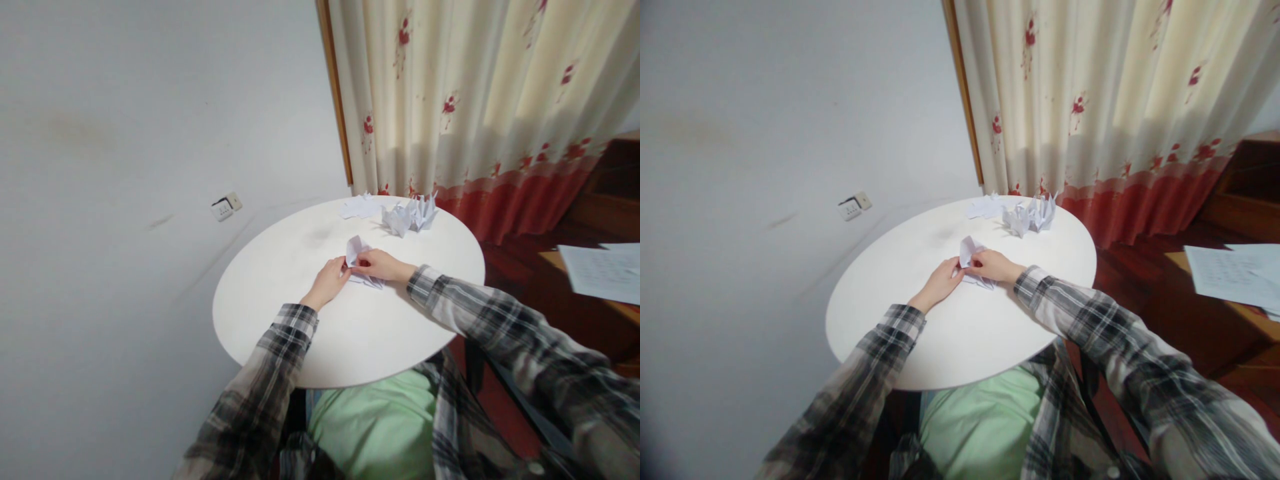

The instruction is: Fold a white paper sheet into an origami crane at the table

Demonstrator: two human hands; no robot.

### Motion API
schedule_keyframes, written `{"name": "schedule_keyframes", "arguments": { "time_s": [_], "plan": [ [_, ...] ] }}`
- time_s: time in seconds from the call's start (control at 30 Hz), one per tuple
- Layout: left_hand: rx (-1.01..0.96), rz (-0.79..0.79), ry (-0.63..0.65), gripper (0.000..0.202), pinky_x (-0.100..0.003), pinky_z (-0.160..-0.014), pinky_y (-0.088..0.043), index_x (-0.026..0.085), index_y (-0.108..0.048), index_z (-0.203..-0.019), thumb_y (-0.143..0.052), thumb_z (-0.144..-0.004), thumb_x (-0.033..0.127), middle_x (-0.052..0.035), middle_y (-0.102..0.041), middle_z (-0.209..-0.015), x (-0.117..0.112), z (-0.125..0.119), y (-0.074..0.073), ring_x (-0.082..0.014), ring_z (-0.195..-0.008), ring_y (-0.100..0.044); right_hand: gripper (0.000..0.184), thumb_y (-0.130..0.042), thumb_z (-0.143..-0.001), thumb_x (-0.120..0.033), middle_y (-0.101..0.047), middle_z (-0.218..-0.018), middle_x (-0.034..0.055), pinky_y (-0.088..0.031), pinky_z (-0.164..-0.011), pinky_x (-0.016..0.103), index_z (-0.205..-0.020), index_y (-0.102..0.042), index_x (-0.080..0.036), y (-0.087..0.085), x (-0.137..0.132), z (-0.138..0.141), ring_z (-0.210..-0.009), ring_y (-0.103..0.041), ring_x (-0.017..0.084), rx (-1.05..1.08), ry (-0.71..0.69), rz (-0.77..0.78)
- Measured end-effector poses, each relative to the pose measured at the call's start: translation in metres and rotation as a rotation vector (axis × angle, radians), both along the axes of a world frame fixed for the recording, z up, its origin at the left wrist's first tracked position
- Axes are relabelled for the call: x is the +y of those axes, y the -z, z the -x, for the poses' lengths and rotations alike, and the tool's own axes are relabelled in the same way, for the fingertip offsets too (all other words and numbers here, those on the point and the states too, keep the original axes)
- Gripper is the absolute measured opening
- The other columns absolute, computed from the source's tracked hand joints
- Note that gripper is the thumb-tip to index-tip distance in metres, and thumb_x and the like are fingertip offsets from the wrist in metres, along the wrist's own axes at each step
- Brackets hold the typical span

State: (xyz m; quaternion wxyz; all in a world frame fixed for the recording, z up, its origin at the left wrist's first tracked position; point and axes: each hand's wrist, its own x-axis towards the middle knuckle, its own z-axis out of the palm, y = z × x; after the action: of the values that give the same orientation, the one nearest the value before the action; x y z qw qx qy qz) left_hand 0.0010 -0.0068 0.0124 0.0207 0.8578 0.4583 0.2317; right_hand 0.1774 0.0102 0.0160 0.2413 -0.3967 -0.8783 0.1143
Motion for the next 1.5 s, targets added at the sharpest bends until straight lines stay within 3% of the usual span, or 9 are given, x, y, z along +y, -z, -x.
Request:
{"name": "schedule_keyframes", "arguments": {
  "time_s": [0.2, 0.67, 1.5],
  "plan": [
    [-0.021, 0.01, -0.024, 0.016, -0.031, -0.074, -0.041, 0.016, -0.048, -0.088, -0.04, -0.08, 0.027, -0.0062, -0.056, -0.085, 0.0006, 0.0, 0.0006, -0.0173, -0.08, -0.051, 0.032, -0.041, -0.082, -0.037, -0.057, -0.064, 0.0017, -0.029, -0.055, 0.019, -0.072, -0.06, -0.013, 0.002, 0.0023, 0.0006, -0.056, -0.044, 0.008, 0.005, -0.051, -0.05],
    [-0.066, 0.032, -0.03, 0.016, -0.031, -0.077, -0.041, 0.016, -0.047, -0.09, -0.042, -0.076, 0.02, -0.0067, -0.056, -0.088, 0.0012, -0.0016, 0.0008, -0.0175, -0.084, -0.051, 0.027, -0.044, -0.082, -0.032, -0.056, -0.079, 0.0063, -0.033, -0.067, 0.021, -0.079, -0.063, -0.012, 0.0017, 0.0041, -0.0002, -0.072, -0.048, 0.012, 0.03, -0.121, -0.118],
    [-0.04, 0.02, -0.026, 0.015, -0.031, -0.075, -0.042, 0.015, -0.049, -0.089, -0.042, -0.076, 0.019, -0.0068, -0.057, -0.086, 0.002, -0.0012, 0.0018, -0.0175, -0.082, -0.052, 0.028, -0.041, -0.082, -0.033, -0.059, -0.078, 0.006, -0.034, -0.065, 0.021, -0.079, -0.06, -0.013, 0.0041, 0.0053, 0.0015, -0.071, -0.05, 0.012, -0.01, -0.104, -0.116]
  ]
}}
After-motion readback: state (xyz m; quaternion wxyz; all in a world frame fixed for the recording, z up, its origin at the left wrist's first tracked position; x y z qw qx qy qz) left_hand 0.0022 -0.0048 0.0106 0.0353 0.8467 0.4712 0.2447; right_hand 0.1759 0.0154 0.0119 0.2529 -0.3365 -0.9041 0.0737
